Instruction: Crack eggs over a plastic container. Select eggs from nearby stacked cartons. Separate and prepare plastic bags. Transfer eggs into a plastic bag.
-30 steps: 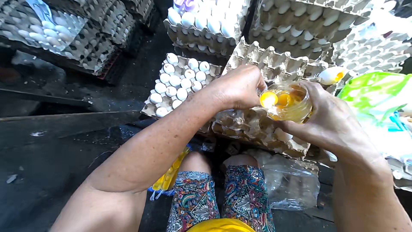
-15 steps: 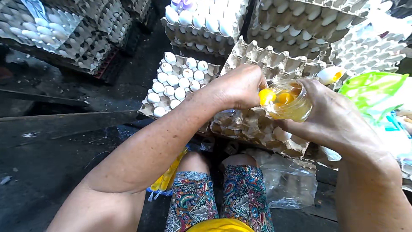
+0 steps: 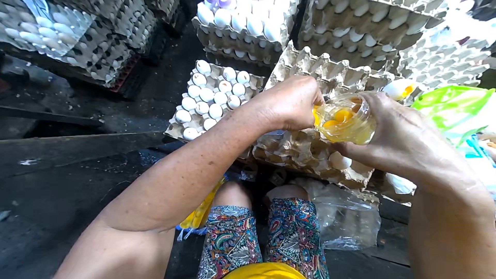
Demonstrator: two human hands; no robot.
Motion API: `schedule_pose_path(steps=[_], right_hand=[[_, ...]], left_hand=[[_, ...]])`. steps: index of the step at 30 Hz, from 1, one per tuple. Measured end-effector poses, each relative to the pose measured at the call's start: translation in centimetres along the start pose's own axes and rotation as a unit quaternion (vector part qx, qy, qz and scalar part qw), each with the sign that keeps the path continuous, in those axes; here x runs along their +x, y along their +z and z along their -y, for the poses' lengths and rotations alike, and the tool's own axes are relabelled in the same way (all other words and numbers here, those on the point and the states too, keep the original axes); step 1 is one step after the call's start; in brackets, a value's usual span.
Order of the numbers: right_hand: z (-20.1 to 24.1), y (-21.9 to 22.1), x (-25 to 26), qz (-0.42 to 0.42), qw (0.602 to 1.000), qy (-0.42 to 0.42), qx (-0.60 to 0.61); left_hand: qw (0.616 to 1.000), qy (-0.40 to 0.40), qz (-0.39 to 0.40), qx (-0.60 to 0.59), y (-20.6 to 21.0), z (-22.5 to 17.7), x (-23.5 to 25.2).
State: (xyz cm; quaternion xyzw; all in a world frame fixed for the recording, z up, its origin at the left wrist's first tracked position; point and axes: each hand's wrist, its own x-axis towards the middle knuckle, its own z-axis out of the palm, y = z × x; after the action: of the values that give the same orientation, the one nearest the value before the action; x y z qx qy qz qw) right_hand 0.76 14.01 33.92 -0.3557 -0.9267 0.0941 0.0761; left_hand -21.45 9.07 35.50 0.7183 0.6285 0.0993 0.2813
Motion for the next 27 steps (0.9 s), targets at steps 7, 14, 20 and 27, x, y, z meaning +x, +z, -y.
schedule_pose_path(steps=[7,14,20,27], right_hand=[[0.1,-0.2,0.3,0.011,1.000,-0.001,-0.003],[0.1,-0.4,0.7,0.019,1.000,-0.005,-0.016],[0.3,-0.9,0.9,0.026,0.999,-0.008,-0.027],[0.9,-1.7,1.0,0.029,0.999,-0.021,-0.035]], left_hand=[[1.000,-0.008,0.001,-0.004,0.0,-0.1,-0.1],[1.000,-0.014,0.008,-0.016,-0.2,0.0,-0.1],[1.000,-0.015,0.009,-0.020,-0.6,0.0,-0.2],[0.999,-0.015,-0.001,-0.035,-0.9,-0.1,-0.7]])
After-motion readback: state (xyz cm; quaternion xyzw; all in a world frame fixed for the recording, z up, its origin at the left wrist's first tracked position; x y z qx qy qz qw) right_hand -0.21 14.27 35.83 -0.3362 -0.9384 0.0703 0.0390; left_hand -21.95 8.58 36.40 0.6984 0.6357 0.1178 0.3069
